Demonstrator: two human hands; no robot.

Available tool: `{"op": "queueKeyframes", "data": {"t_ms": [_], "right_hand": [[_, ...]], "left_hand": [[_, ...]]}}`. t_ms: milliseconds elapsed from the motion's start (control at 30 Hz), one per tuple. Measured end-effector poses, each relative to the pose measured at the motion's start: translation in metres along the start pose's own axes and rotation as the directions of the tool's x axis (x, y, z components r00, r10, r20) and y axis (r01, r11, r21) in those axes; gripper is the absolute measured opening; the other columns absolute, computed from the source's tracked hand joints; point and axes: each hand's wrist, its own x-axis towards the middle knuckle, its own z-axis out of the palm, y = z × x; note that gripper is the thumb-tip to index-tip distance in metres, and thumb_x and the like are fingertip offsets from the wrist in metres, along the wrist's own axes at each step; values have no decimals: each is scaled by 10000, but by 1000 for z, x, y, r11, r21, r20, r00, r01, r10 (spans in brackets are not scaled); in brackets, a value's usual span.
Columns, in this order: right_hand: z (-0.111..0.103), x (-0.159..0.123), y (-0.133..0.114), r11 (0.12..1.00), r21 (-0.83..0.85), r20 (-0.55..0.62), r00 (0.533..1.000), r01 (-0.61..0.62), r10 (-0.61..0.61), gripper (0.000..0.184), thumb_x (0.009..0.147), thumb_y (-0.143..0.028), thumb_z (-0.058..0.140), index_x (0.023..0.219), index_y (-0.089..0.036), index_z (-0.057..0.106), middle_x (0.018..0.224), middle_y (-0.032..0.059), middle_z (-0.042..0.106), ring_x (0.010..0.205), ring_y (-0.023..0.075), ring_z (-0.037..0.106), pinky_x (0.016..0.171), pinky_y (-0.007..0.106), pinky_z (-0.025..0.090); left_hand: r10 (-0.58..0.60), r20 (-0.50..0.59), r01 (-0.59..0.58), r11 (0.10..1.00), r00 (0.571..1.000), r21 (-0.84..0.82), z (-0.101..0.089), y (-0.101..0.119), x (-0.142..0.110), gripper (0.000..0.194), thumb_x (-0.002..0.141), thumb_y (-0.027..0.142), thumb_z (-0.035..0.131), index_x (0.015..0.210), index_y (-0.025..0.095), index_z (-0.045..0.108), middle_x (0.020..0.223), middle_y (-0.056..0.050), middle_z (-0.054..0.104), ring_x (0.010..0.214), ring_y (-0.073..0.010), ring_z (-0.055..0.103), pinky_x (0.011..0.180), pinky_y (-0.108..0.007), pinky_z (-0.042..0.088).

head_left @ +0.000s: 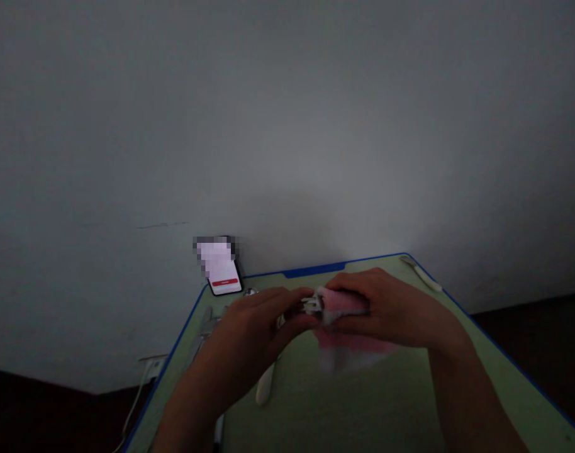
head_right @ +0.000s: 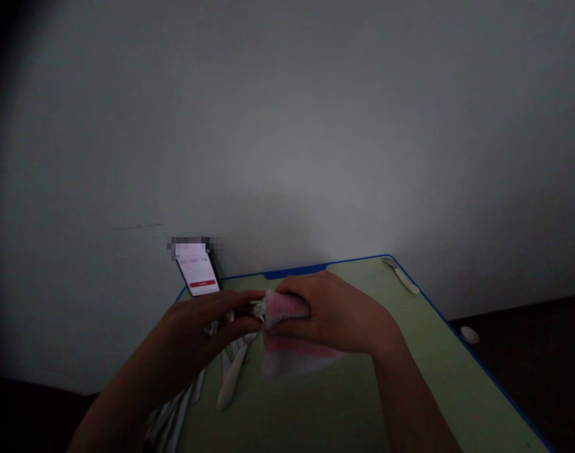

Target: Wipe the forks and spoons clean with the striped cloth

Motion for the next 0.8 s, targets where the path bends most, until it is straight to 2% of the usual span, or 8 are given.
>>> {"op": "queueKeyframes", "data": {"t_ms": [233,633,800], "right_hand": [[2,1,0,1000,-15,0,1000,-12,12,298,756,-370,612,1009,-212,614,869,12,654,742,139,551,662,249,361],[2,1,1,1000,3,9,1000,-8,8,305,763,-367,607,1032,-224,606,892,-1,654,752,134,556,665,248,371],[3,2,3,1000,-1,7,1000,-6,6,301,765,-369,608,1030,-227,601,899,-8,654,758,133,561,671,249,380]], "left_hand": [[-27,33,27,1000,999,-1,0,4,1,278,849,356,529,1089,237,604,914,-15,692,723,-136,615,603,-234,471],[-29,43,29,1000,999,9,0,5,2,272,852,356,526,1090,241,592,947,-7,688,713,-133,610,594,-229,458],[-27,37,26,1000,999,16,2,4,1,262,852,345,529,1088,246,588,895,-3,684,687,-130,595,593,-239,452]]}}
